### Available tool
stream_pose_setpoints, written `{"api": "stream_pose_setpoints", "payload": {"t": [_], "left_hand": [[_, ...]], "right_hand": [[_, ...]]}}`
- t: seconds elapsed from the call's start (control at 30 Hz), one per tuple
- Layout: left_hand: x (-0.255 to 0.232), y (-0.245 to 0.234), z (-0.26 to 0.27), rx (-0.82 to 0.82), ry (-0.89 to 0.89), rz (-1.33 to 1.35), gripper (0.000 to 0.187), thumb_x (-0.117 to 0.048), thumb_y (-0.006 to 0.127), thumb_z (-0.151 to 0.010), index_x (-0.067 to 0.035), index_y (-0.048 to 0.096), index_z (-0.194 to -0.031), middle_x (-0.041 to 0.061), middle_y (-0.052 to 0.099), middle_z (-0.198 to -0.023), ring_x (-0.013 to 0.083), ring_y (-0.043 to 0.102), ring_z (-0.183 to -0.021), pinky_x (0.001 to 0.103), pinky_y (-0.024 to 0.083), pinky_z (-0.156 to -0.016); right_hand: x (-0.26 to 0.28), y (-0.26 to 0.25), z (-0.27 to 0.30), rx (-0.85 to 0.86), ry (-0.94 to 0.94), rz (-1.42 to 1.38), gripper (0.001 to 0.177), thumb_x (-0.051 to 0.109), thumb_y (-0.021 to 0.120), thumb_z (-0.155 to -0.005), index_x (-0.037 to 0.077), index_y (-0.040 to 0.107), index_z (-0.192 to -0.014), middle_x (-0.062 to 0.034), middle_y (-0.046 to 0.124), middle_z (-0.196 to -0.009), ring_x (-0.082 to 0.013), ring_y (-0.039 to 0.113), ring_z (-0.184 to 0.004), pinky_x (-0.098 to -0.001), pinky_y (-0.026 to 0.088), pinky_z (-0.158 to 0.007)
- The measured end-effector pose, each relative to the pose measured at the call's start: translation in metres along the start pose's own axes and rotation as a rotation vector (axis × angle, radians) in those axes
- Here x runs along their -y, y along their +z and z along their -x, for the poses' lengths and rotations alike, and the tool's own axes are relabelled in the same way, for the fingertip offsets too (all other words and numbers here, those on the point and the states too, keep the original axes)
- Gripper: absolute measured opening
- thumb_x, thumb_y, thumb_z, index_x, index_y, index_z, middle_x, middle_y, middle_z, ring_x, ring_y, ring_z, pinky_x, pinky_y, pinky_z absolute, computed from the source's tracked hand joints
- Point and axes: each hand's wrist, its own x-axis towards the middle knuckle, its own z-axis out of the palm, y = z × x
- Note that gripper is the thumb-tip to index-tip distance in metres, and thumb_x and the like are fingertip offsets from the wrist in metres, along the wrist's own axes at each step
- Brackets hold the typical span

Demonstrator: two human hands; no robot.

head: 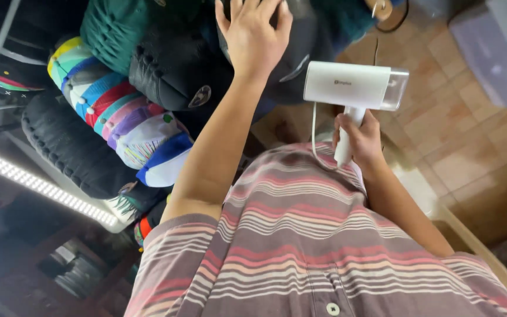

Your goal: Brushing and steaming a black baseball cap to clean and reshape it.

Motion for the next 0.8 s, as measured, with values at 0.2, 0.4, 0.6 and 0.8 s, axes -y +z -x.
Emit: {"api": "stream_pose_setpoints", "payload": {"t": [0.2,0.4,0.6,0.8], "left_hand": [[0.001,-0.003,-0.001,0.281,-0.175,-0.019,0.024,-0.038,0.064,-0.095,-0.038,0.076,-0.115,-0.004,0.062,-0.136,0.0264,0.04,-0.142,0.076,0.029,-0.113],[0.0,0.0,-0.004,0.318,-0.189,-0.026,0.031,-0.043,0.057,-0.097,-0.034,0.077,-0.119,0.0,0.06,-0.139,0.0289,0.039,-0.142,0.078,0.028,-0.112],[0.001,-0.001,-0.002,0.308,-0.165,-0.059,0.03,-0.044,0.061,-0.097,-0.04,0.074,-0.123,-0.004,0.059,-0.141,0.0294,0.041,-0.142,0.075,0.033,-0.111],[0.001,-0.003,-0.002,0.295,-0.167,-0.038,0.03,-0.043,0.063,-0.097,-0.04,0.075,-0.124,-0.003,0.057,-0.142,0.0292,0.04,-0.143,0.076,0.034,-0.11]], "right_hand": [[-0.024,0.007,-0.013,-0.015,0.053,-0.177,0.041,0.024,0.069,-0.09,0.003,0.056,-0.123,-0.009,0.061,-0.078,-0.0174,0.055,-0.049,-0.0332,0.051,-0.043],[0.013,-0.004,-0.053,0.047,0.09,-0.174,0.033,0.022,0.062,-0.088,0.006,0.053,-0.115,-0.0086,0.053,-0.074,-0.0186,0.049,-0.049,-0.0363,0.045,-0.043],[0.054,0.001,-0.093,-0.079,0.121,-0.061,0.025,0.019,0.063,-0.09,0.006,0.053,-0.108,-0.0084,0.06,-0.075,-0.0152,0.052,-0.048,-0.034,0.05,-0.042],[0.052,-0.03,-0.101,0.1,0.166,0.036,0.03,0.018,0.057,-0.091,0.005,0.052,-0.118,-0.0092,0.058,-0.076,-0.0163,0.05,-0.049,-0.0331,0.045,-0.042]]}}
